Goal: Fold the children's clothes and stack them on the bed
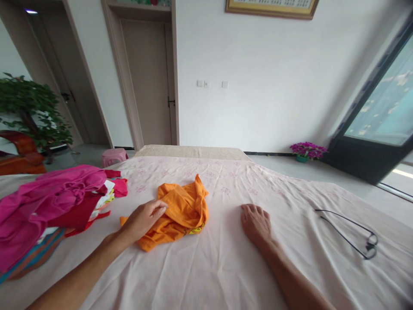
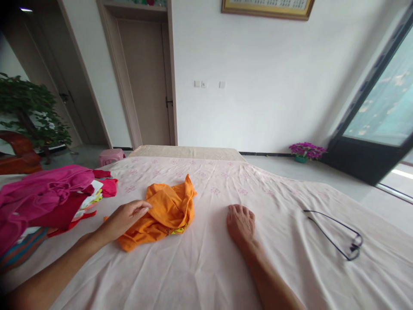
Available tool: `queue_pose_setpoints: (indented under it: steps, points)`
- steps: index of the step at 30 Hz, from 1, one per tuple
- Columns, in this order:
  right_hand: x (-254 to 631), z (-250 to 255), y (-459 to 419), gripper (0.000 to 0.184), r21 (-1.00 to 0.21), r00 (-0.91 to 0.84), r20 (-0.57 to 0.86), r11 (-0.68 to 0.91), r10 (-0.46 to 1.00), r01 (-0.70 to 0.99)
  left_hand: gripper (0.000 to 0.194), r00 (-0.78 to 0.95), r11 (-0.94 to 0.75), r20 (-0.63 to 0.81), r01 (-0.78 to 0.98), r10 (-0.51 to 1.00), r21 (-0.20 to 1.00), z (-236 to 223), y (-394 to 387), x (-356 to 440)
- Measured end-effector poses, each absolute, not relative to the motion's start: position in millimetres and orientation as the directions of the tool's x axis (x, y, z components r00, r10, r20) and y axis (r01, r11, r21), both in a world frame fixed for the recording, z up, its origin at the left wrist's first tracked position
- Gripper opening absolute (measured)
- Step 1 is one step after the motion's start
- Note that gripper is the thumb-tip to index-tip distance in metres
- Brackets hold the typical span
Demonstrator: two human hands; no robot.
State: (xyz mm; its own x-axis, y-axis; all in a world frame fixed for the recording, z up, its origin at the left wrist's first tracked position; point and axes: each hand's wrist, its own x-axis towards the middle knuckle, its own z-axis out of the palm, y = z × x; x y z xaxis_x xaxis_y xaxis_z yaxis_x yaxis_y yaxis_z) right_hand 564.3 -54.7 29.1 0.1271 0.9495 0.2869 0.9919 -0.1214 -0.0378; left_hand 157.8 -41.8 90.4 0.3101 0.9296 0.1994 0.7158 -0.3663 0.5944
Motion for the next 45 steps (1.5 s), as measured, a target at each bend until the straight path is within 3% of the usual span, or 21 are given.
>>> queue_pose_setpoints:
  steps: [5,9,12,17,19,22,25,28,30,32,34,37,39,42,45]
  points:
    - [560.3,30.0,-55.0,0.036,0.003,0.055,0.293,-0.058,0.954,0.998,0.044,0.182,-0.312,0.33,0.861,0.926,0.401,23.8,-27.8,125.6]
    - [544.9,39.5,-48.8,0.038,-0.052,0.0,0.187,0.01,0.982,0.999,0.055,0.061,-0.189,0.407,0.941,0.911,0.281,-6.8,-27.0,113.4]
    - [520.1,50.9,-28.0,0.038,-0.154,-0.022,0.122,0.041,0.992,0.987,0.055,0.059,-0.19,0.395,0.935,0.917,0.3,-10.1,-26.3,114.0]
    - [464.1,63.2,27.5,0.051,-0.488,0.053,-0.004,-0.048,0.999,0.871,0.051,0.041,-0.213,0.379,0.88,0.924,0.424,-0.4,-29.0,122.1]
    - [443.3,62.6,45.6,0.057,-0.545,0.052,-0.026,-0.058,0.998,0.836,0.046,0.041,-0.216,0.372,0.87,0.927,0.443,1.7,-31.2,124.2]
    - [422.8,59.3,62.1,0.045,-0.621,0.059,-0.048,-0.076,0.997,0.78,0.033,0.051,-0.227,0.372,0.866,0.927,0.446,2.5,-33.7,125.0]
    - [423.5,63.1,66.7,0.025,-0.789,0.043,-0.046,-0.063,0.998,0.611,0.021,0.019,-0.245,0.432,0.846,0.902,0.473,7.1,-35.2,121.2]
    - [451.4,76.3,57.6,0.03,-0.971,0.08,0.047,0.027,0.996,0.237,0.012,-0.075,-0.282,0.585,0.822,0.808,0.495,20.6,-35.8,109.5]
    - [483.1,84.5,41.4,0.033,-0.987,0.097,0.092,0.103,0.991,-0.122,0.007,-0.158,-0.301,0.673,0.804,0.723,0.513,32.2,-34.9,96.9]
    - [519.6,88.1,17.3,0.03,-0.965,0.047,0.072,0.082,0.996,-0.251,0.005,-0.222,-0.306,0.681,0.768,0.698,0.563,42.6,-32.8,82.0]
    - [554.5,87.5,-10.5,0.026,-0.98,-0.095,-0.025,-0.043,0.995,-0.195,0.003,-0.172,-0.297,0.574,0.718,0.801,0.63,50.5,-30.2,67.4]
    - [593.8,85.8,-43.8,0.027,-0.959,-0.417,-0.28,-0.271,0.865,0.081,0.008,0.124,-0.241,0.212,0.643,0.969,0.727,59.0,-29.4,51.6]
    - [608.5,87.6,-50.9,0.028,-0.919,-0.493,-0.387,-0.281,0.779,0.278,0.021,0.256,-0.197,0.046,0.603,0.965,0.773,63.5,-32.2,47.5]
    - [610.8,92.3,-34.2,0.029,-0.881,-0.319,-0.357,-0.203,0.878,0.427,0.049,0.232,-0.154,0.012,0.602,0.973,0.784,66.7,-39.4,50.5]
    - [584.8,93.7,1.6,0.029,-0.744,0.034,-0.156,-0.14,0.987,0.654,0.063,0.226,-0.118,-0.039,0.64,0.973,0.759,61.3,-45.7,61.3]
